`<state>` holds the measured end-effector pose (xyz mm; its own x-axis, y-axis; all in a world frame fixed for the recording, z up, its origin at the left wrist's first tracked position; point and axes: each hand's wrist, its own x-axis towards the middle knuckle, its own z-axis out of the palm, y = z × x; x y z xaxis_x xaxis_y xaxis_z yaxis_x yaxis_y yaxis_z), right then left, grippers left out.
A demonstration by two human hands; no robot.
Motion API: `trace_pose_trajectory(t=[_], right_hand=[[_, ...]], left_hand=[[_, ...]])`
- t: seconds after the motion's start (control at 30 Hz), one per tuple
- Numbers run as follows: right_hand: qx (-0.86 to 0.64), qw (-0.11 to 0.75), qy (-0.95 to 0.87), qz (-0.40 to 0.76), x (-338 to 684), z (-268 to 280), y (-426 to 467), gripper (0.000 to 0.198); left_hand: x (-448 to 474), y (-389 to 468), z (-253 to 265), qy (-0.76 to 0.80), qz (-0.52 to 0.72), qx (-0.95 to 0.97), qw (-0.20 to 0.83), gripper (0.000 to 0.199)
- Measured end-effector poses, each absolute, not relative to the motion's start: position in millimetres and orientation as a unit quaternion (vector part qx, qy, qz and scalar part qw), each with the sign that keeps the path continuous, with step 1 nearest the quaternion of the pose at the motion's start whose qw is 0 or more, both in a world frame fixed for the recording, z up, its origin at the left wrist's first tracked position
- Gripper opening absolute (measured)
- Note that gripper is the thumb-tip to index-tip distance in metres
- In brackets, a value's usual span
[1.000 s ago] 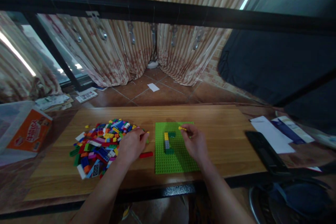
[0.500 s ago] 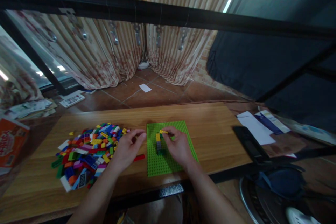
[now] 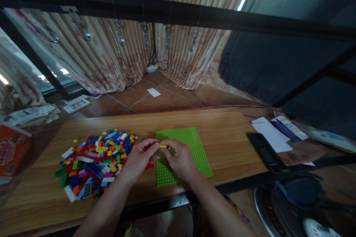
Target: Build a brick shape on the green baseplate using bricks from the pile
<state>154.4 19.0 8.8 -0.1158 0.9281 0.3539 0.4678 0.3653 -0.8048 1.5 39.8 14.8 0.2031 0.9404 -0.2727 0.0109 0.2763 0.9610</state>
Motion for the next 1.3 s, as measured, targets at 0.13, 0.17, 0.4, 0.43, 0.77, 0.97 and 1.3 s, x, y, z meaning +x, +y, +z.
trace_pose_trajectory(t=[0.13, 0.17, 0.4, 0.43, 0.77, 0.97, 1.3], right_hand=[[-0.508, 0.423, -0.707, 0.251, 154.2, 8.0, 18.7, 0.011], [-0.511, 0.419, -0.709, 0.246, 154.5, 7.5, 18.8, 0.012], [-0.496, 0.410, -0.733, 0.221, 159.5, 3.5, 19.5, 0.015], [-0.496, 0.408, -0.734, 0.221, 161.1, 3.8, 19.8, 0.015], [-0.591, 0.410, -0.665, 0.200, 207.7, -7.0, 36.9, 0.017], [-0.623, 0.360, -0.667, 0.193, 216.3, -12.0, 37.3, 0.019], [-0.616, 0.311, -0.692, 0.213, 214.0, -14.5, 36.4, 0.017]], left_hand=[[1.7, 39.2, 16.2, 0.520, 0.372, 0.446, 0.626, 0.040], [1.3, 39.1, 16.7, 0.524, 0.372, 0.440, 0.627, 0.039], [0.1, 39.7, 16.6, 0.517, 0.399, 0.439, 0.617, 0.037], [0.9, 40.1, 16.6, 0.515, 0.401, 0.441, 0.616, 0.036], [2.4, 41.6, 13.3, 0.532, 0.389, 0.469, 0.587, 0.035], [7.1, 37.2, 4.5, 0.511, 0.359, 0.553, 0.551, 0.030], [13.9, 33.5, 1.9, 0.511, 0.333, 0.595, 0.524, 0.033]])
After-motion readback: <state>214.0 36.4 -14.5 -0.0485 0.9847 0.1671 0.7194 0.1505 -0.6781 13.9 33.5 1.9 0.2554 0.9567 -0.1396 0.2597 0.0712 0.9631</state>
